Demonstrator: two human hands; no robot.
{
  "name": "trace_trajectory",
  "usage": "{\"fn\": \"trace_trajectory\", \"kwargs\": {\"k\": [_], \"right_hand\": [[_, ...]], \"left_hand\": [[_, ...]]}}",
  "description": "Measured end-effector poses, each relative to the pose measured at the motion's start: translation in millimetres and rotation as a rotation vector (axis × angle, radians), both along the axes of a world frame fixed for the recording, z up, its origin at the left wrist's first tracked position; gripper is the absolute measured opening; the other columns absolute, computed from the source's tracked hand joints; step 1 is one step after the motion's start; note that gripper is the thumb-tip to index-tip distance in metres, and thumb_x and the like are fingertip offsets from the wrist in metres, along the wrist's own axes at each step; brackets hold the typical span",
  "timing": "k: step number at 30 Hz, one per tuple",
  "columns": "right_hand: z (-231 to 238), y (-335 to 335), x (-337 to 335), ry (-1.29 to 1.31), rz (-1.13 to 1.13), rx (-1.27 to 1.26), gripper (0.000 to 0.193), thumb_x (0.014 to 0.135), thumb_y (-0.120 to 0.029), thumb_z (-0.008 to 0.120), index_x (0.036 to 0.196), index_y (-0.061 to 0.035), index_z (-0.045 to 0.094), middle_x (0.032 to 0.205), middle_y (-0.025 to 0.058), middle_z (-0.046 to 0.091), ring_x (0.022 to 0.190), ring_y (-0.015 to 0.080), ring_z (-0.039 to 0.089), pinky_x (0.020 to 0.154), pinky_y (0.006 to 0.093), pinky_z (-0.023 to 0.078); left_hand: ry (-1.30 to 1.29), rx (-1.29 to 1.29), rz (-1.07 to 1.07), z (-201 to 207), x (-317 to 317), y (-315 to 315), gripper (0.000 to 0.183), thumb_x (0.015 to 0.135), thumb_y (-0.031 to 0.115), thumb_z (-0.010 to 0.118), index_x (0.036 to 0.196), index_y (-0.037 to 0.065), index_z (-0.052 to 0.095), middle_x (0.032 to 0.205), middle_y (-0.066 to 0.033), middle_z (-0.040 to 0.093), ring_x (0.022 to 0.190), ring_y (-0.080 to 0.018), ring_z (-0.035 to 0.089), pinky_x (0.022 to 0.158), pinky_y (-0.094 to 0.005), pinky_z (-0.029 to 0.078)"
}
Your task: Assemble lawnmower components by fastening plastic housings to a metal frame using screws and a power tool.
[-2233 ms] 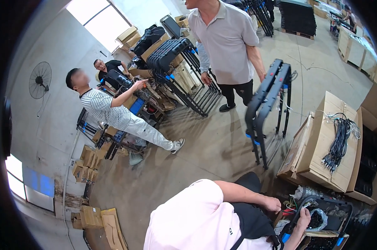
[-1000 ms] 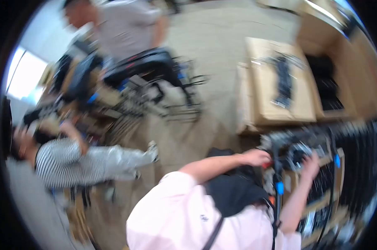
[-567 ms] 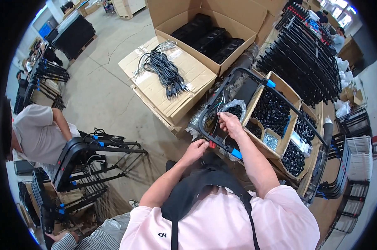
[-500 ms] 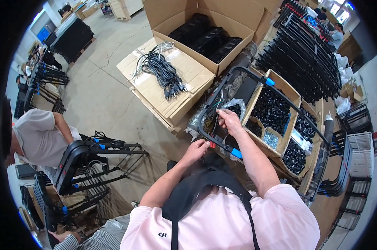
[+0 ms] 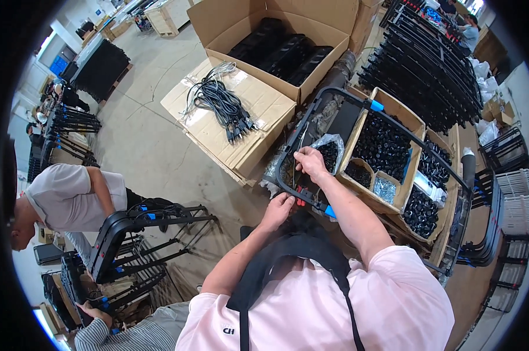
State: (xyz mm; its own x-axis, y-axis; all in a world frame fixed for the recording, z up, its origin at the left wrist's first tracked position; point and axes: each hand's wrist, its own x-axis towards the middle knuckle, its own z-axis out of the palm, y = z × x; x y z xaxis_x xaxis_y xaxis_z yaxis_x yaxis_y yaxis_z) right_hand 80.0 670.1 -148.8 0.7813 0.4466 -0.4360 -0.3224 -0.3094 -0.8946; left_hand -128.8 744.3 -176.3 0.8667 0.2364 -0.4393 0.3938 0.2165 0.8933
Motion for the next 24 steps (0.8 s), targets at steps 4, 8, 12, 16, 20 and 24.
{"fn": "trace_trajectory", "kwargs": {"k": [4, 8, 12, 16, 20, 24], "right_hand": [[-2.4, -0.3, 0.3, -0.025, -0.006, 0.010, 0.020, 0.099, -0.021, 0.070, 0.102, -0.0015, 0.068, 0.076, 0.0024, 0.066, 0.057, 0.0110, 0.062, 0.048, 0.0268, 0.043], [-5.7, -1.6, -0.5, -0.030, -0.025, 0.014, 0.020, 0.099, -0.021, 0.070, 0.102, -0.0013, 0.069, 0.076, 0.0023, 0.066, 0.055, 0.0111, 0.061, 0.046, 0.0278, 0.042], [-7.9, -6.0, 3.6, -0.051, 0.010, 0.009, 0.024, 0.098, -0.025, 0.072, 0.105, -0.0019, 0.071, 0.077, 0.0031, 0.068, 0.055, 0.0110, 0.061, 0.048, 0.0288, 0.044], [0.5, -35.1, 26.0, -0.030, 0.203, 0.018, 0.028, 0.095, -0.026, 0.072, 0.105, -0.0010, 0.076, 0.082, 0.0053, 0.072, 0.058, 0.0123, 0.064, 0.054, 0.0304, 0.051], [6.3, -90.0, 75.0, -0.499, 0.103, -0.441, 0.025, 0.088, -0.029, 0.069, 0.099, -0.0111, 0.081, 0.095, 0.0134, 0.080, 0.091, 0.0302, 0.077, 0.084, 0.0421, 0.059], [13.7, -108.9, 90.8, -0.514, 0.199, -0.560, 0.022, 0.088, -0.025, 0.068, 0.101, -0.0115, 0.080, 0.096, 0.0139, 0.079, 0.094, 0.0339, 0.076, 0.085, 0.0454, 0.059]], "left_hand": [[0.003, -0.015, 0.021, 0.4, -0.8, -2.6, 0.026, 0.107, 0.022, 0.058, 0.103, -0.001, 0.069, 0.089, -0.0061, 0.072, 0.079, -0.0140, 0.067, 0.076, -0.0319, 0.056], [0.001, -0.012, 0.057, -3.0, 0.1, -6.8, 0.025, 0.107, 0.021, 0.058, 0.102, -0.001, 0.068, 0.089, -0.0066, 0.073, 0.078, -0.0139, 0.067, 0.074, -0.0313, 0.056], [0.031, -0.010, 0.069, 1.3, 3.0, -8.6, 0.020, 0.108, 0.019, 0.058, 0.103, 0.001, 0.065, 0.088, -0.0056, 0.070, 0.073, -0.0124, 0.062, 0.067, -0.0283, 0.052], [0.084, -0.049, 0.136, 13.4, 2.3, -10.1, 0.021, 0.107, 0.020, 0.059, 0.103, 0.000, 0.066, 0.090, -0.0076, 0.072, 0.074, -0.0134, 0.066, 0.070, -0.0290, 0.056], [0.112, -0.029, 0.171, 14.9, 2.6, -10.2, 0.021, 0.107, 0.019, 0.060, 0.101, 0.000, 0.067, 0.090, -0.0074, 0.073, 0.074, -0.0131, 0.067, 0.070, -0.0285, 0.057], [0.115, -0.053, 0.188, 11.7, 2.8, -11.2, 0.021, 0.107, 0.019, 0.059, 0.101, 0.001, 0.068, 0.091, -0.0073, 0.073, 0.075, -0.0136, 0.067, 0.072, -0.0292, 0.057]]}}
